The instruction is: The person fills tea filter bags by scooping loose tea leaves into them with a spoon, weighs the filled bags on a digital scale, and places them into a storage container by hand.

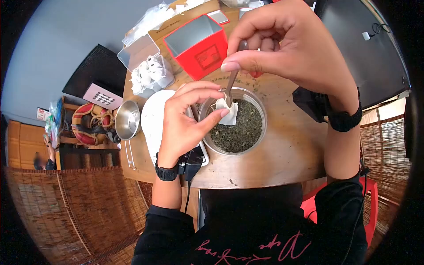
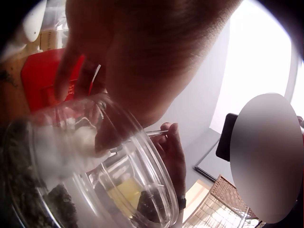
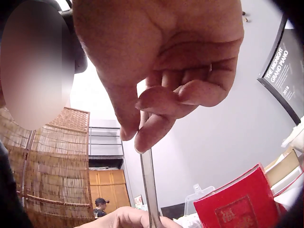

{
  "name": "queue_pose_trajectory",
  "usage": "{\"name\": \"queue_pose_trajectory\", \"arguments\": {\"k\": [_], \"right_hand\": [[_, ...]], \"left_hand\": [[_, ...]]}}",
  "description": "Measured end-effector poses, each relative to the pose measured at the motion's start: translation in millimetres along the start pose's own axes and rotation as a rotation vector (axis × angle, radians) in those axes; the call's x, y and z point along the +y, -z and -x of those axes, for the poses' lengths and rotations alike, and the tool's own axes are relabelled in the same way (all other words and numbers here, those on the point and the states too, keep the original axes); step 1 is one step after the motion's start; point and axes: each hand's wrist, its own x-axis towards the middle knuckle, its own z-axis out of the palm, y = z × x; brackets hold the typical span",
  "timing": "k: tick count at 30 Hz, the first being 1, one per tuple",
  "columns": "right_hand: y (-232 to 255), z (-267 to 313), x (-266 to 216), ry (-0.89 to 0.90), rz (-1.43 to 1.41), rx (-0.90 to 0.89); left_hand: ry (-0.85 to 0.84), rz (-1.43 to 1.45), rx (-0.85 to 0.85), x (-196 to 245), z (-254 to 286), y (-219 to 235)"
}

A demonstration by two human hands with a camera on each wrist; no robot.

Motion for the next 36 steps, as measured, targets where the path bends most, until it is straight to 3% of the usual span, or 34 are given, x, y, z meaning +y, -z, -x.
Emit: {"name": "queue_pose_trajectory", "arguments": {"k": [8, 11, 14, 16, 18, 20, 21, 24, 28, 30, 36], "right_hand": [[-1, 0, 0, 0.007, -0.037, -0.015], [1, 1, -4, 0.003, 0.093, 0.038], [11, 2, -1, -0.022, -0.099, 0.076], [11, 4, -2, -0.073, -0.171, 0.207], [8, 7, 12, -0.068, -0.107, 0.164], [1, 4, 19, 0.033, 0.126, 0.003], [0, 7, 18, -0.067, 0.126, -0.075], [-18, 2, 29, 0.096, 0.176, -0.128], [-18, 1, 47, 0.218, 0.251, -0.188], [-16, -1, 48, 0.022, -0.012, -0.301], [-24, -5, 65, -0.149, -0.145, -0.429]], "left_hand": [[-0.059, -0.031, 0.001, -6, 1, 0], [-0.082, -0.069, -0.009, -8, 2, 2], [-0.090, -0.079, 0.007, -6, 1, 2], [-0.071, -0.083, 0.052, -7, 1, 1], [-0.074, -0.094, 0.099, -8, 0, -1], [-0.098, -0.091, 0.150, -8, 0, -3], [-0.093, -0.086, 0.158, -7, 0, -3], [-0.027, -0.055, 0.148, -3, 0, -3], [-0.107, -0.166, 0.147, -7, 0, -1], [-0.116, -0.173, 0.123, -6, 1, 1], [-0.091, -0.171, 0.171, -8, 1, -3]]}}
